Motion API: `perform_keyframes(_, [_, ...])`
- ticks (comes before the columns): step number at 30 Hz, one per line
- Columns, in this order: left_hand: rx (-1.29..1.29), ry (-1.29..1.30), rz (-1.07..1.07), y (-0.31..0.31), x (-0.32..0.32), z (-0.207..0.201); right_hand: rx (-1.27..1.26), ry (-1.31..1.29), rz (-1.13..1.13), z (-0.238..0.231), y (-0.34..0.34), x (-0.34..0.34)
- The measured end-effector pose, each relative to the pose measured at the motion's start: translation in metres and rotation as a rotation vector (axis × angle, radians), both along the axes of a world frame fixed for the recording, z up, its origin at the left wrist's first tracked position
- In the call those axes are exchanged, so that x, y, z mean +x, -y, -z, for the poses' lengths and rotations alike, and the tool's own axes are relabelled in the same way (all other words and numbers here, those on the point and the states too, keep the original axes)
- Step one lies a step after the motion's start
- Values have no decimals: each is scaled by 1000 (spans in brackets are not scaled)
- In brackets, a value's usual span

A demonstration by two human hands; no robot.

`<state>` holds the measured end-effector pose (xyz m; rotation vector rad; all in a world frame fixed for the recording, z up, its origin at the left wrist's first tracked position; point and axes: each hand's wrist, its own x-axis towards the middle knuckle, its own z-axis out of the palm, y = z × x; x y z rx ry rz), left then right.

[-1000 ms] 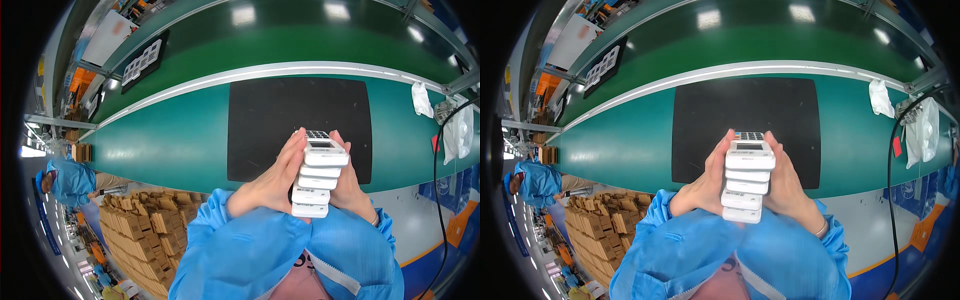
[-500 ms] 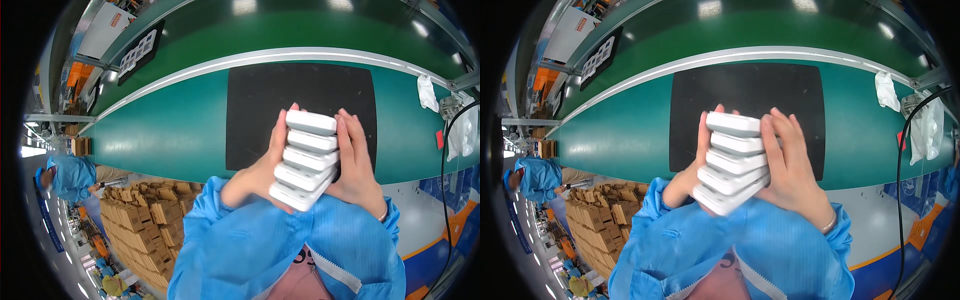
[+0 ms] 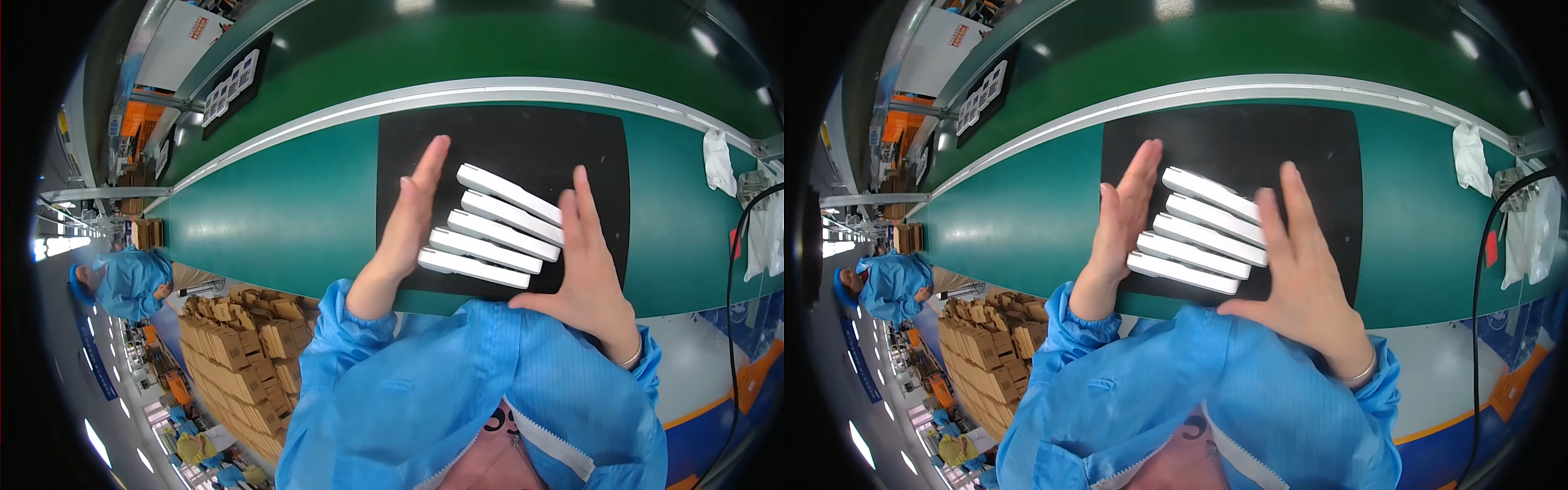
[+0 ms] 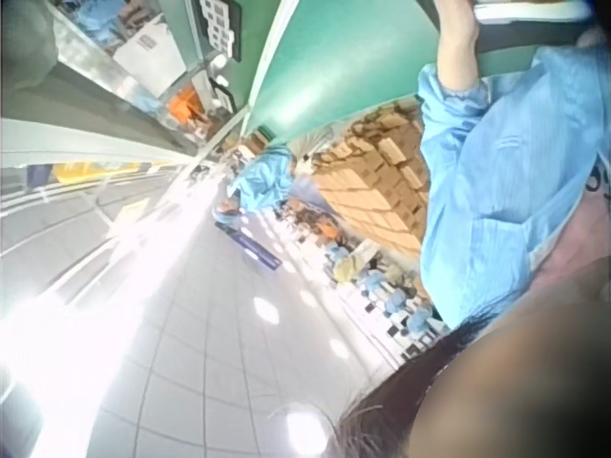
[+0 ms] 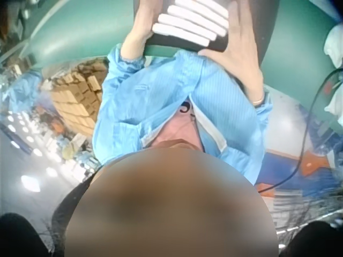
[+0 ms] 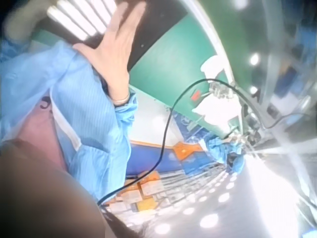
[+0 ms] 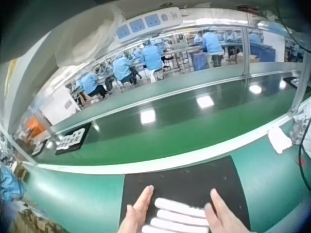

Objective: The person wipes the surfaces of several white electronic devices, likely payment terminals, using a white cloth. They handle the devices in batches, flipping them to clean different sides and stacking them on a black mat on a green workbench.

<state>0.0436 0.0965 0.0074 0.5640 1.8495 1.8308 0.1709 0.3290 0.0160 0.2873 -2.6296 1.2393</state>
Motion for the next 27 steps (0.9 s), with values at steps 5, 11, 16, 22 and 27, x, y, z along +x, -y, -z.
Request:
perform_keyframes(5, [44, 99, 18, -37, 16, 2, 169, -31, 34, 28, -7, 11])
perform_keyframes(11, [75, 103, 33, -33, 15, 1, 170, -79, 35, 31, -8, 9])
perform_keyframes(16, [90, 138, 27, -32, 14, -3, 139, -94, 43, 28, -8, 9])
perform_keyframes(22, [149, 171, -27, -37, 27, -4, 158, -14, 30, 19, -16, 10])
perform_keyframes(27, [46, 20, -50, -35, 41, -8, 189, 62, -107, 7, -30, 13])
